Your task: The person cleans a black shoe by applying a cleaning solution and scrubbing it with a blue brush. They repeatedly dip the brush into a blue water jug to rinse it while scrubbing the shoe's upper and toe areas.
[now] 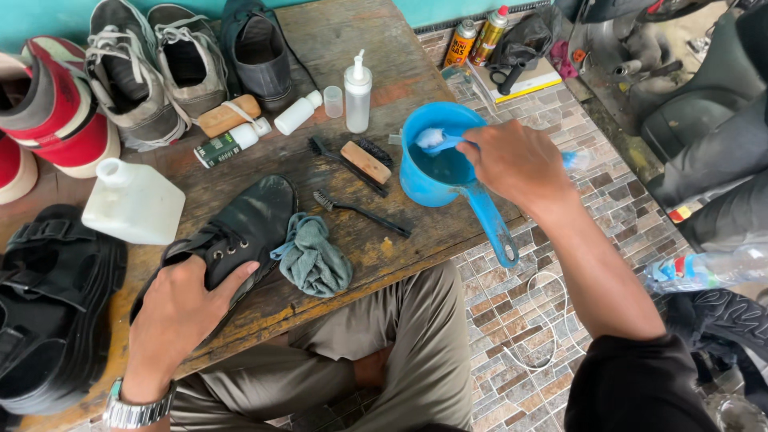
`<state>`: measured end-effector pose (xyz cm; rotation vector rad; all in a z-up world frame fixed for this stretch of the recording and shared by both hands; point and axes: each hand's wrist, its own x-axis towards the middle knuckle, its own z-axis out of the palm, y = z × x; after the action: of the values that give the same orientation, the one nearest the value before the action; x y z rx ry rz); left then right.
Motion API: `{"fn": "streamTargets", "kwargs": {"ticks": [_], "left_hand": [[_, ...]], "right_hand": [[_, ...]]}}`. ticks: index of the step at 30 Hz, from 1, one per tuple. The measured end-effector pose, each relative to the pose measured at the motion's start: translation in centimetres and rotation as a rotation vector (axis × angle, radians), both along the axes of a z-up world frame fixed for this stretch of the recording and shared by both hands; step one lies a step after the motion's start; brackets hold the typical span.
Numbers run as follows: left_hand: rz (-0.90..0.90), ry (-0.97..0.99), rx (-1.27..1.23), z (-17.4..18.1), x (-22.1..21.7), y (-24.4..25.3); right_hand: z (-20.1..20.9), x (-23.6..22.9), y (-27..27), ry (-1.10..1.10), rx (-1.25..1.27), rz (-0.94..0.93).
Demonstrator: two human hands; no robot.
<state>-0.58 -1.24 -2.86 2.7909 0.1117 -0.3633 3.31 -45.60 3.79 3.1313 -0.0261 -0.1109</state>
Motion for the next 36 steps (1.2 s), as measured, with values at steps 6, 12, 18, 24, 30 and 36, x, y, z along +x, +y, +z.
{"fn": "streamTargets", "kwargs": {"ticks": [6, 12, 18, 24, 30, 36], "left_hand": [[0.029, 0.028, 0.044, -1.0, 0.6, 0.2], [0.015, 0.02, 0.055, -0.9, 0.5, 0.3], [0.017, 0.018, 0.048, -0.8, 0.4, 0.2], [0.026, 0.016, 0.042, -0.9, 0.4, 0.2], [-0.02, -0.067, 0.057, -1.3, 0.1, 0.4], [-0.105, -0.075, 0.026, -1.2, 0.2, 0.8]], "right_hand": [[-2.3, 1.6, -0.7, 0.028, -0.047, 0.02], [-1.8, 1.4, -0.4, 0.063, -0.042, 0.012], [-0.5, 1.3, 0.0, 0.122, -0.027, -0.003], [-0.6, 0.9, -0.5, 0.03, -0.042, 0.029], [1.3, -0.5, 0.4, -0.033, -0.151, -0.038], [3.0, -2.8, 1.5, 0.005, -0.059, -0.08]]}}
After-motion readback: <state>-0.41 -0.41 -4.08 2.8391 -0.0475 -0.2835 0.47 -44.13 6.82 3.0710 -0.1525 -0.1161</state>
